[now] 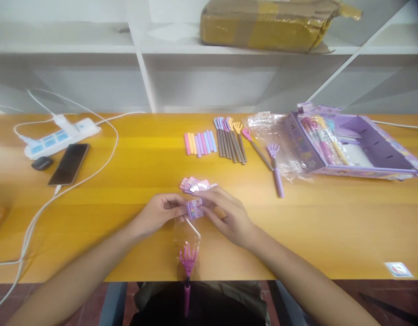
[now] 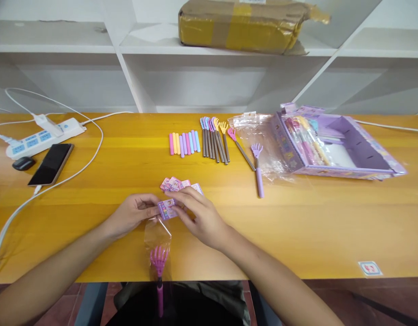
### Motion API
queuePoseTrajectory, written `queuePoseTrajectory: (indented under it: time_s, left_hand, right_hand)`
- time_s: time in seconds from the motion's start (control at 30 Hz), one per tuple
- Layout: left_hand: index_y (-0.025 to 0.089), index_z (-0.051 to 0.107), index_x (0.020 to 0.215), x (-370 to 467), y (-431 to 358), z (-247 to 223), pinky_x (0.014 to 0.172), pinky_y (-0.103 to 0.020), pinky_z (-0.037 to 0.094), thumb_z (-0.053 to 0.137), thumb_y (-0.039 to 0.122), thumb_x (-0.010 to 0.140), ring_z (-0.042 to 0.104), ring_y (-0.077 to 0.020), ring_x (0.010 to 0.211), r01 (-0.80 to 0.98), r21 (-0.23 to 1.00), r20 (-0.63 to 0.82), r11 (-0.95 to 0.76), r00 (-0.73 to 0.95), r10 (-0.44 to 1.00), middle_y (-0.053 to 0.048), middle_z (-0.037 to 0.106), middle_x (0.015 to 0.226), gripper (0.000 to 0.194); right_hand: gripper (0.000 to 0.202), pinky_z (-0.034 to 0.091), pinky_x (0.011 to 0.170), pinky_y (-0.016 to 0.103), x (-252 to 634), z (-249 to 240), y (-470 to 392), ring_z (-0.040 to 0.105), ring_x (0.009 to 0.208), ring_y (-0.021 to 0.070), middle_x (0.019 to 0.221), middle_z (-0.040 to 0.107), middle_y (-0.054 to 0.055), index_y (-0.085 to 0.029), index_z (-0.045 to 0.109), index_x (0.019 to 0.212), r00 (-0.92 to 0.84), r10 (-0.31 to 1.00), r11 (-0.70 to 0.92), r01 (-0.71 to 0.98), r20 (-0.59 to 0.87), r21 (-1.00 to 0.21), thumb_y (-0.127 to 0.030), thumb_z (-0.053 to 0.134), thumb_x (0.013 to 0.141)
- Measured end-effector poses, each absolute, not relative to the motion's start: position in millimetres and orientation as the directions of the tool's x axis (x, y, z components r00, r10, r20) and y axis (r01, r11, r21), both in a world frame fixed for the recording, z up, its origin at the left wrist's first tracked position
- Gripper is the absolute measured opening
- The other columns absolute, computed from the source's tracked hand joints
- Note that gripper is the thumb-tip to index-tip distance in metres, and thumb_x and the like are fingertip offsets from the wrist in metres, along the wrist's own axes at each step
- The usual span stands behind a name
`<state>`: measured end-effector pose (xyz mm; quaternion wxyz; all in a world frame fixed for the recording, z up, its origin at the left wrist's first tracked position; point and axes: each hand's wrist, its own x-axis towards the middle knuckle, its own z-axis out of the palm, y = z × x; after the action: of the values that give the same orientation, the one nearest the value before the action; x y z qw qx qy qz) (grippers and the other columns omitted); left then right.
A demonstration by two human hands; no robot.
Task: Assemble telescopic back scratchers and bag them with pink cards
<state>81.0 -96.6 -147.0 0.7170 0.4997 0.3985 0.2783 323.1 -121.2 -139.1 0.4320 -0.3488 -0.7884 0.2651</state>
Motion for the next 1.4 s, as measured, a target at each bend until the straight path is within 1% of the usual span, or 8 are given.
queuePoseTrajectory:
  time_s: [0.1, 0.27, 0.47, 0.6, 0.77, 0.97, 1.23, 1.4]
  left_hand:
    - [0.015, 0.074, 0.097, 83, -98, -146, 0.072, -0.026, 0.054, 0.087, 0.046, 0.084, 0.069, -0.0147, 0.074, 0.011, 0.949, -0.281, 0.316, 0.493, 0.824, -0.004, 0.076, 0.084, 0.036]
    - [0.016, 0.071, 0.104, 83, -99, -147, 0.076, -0.027, 0.058, 0.089, 0.043, 0.083, 0.075, -0.0175, 0.081, -0.042, 0.94, -0.278, 0.339, 0.482, 0.831, -0.006, 0.078, 0.091, 0.039]
    - [0.016, 0.072, 0.102, 82, -99, -149, 0.077, -0.027, 0.058, 0.092, 0.042, 0.08, 0.074, -0.0161, 0.081, -0.103, 0.922, -0.286, 0.374, 0.469, 0.836, -0.005, 0.078, 0.091, 0.04]
    - [0.016, 0.071, 0.104, 83, -99, -149, 0.075, -0.024, 0.056, 0.093, 0.042, 0.079, 0.072, -0.0143, 0.077, -0.094, 0.932, -0.271, 0.35, 0.459, 0.846, -0.003, 0.076, 0.086, 0.042]
    - [0.016, 0.067, 0.104, 85, -99, -150, 0.055, -0.021, 0.048, 0.09, 0.045, 0.081, 0.063, -0.0095, 0.057, 0.013, 0.933, -0.327, 0.361, 0.456, 0.828, -0.001, 0.073, 0.084, 0.043]
    - [0.017, 0.064, 0.106, 88, -100, -152, 0.05, -0.019, 0.042, 0.089, 0.041, 0.082, 0.058, -0.0067, 0.055, -0.061, 0.91, -0.345, 0.409, 0.436, 0.831, 0.0, 0.069, 0.089, 0.042]
    - [0.017, 0.064, 0.112, 85, -100, -149, 0.051, -0.018, 0.037, 0.09, 0.048, 0.082, 0.054, -0.0074, 0.056, -0.184, 0.831, -0.415, 0.525, 0.424, 0.805, 0.004, 0.061, 0.071, 0.05]
    - [0.017, 0.065, 0.108, 84, -98, -146, 0.052, -0.019, 0.038, 0.081, 0.051, 0.088, 0.056, -0.0075, 0.057, -0.199, 0.79, -0.45, 0.58, 0.454, 0.769, 0.002, 0.061, 0.079, 0.043]
  right_hand:
    - [0.032, 0.062, 0.08, 0.028, 321, -146, -122, 0.07, 0.085, 0.013, 0.102, 0.07, 0.004, -0.024, 0.061, 0.134, -0.334, 0.818, 0.564, 0.307, 0.468, -0.766, -0.017, 0.065, 0.103]
    - [0.016, 0.061, 0.075, 0.026, 320, -149, -122, 0.069, 0.081, 0.0119, 0.098, 0.07, 0.004, -0.021, 0.063, 0.116, -0.218, 0.865, 0.5, 0.279, 0.453, -0.82, -0.017, 0.067, 0.101]
    - [0.025, 0.059, 0.075, 0.027, 318, -137, -123, 0.067, 0.081, 0.0127, 0.095, 0.07, 0.003, -0.022, 0.068, 0.123, -0.288, 0.792, 0.61, 0.313, 0.539, -0.728, -0.013, 0.068, 0.1]
    - [0.035, 0.06, 0.083, 0.028, 317, -137, -124, 0.07, 0.096, 0.0146, 0.107, 0.071, 0.006, -0.025, 0.07, 0.132, -0.327, 0.757, 0.65, 0.293, 0.566, -0.701, -0.01, 0.066, 0.1]
    - [0.043, 0.06, 0.083, 0.027, 315, -142, -126, 0.072, 0.092, 0.0131, 0.104, 0.074, 0.004, -0.026, 0.062, 0.142, -0.37, 0.803, 0.572, 0.261, 0.466, -0.778, -0.014, 0.066, 0.102]
    - [0.019, 0.058, 0.071, 0.023, 313, -142, -127, 0.073, 0.08, 0.0119, 0.095, 0.076, 0.001, -0.022, 0.066, 0.12, -0.358, 0.892, 0.358, 0.19, 0.275, -0.914, -0.024, 0.069, 0.101]
    - [0.024, 0.057, 0.082, 0.03, 315, -142, -126, 0.068, 0.094, 0.0151, 0.102, 0.07, 0.005, -0.027, 0.078, 0.123, -0.434, 0.83, 0.49, 0.268, 0.35, -0.83, -0.021, 0.066, 0.103]
    - [0.023, 0.057, 0.081, 0.03, 313, -143, -128, 0.067, 0.093, 0.0156, 0.102, 0.07, 0.005, -0.026, 0.078, 0.121, -0.469, 0.814, 0.497, 0.259, 0.342, -0.828, -0.021, 0.064, 0.104]
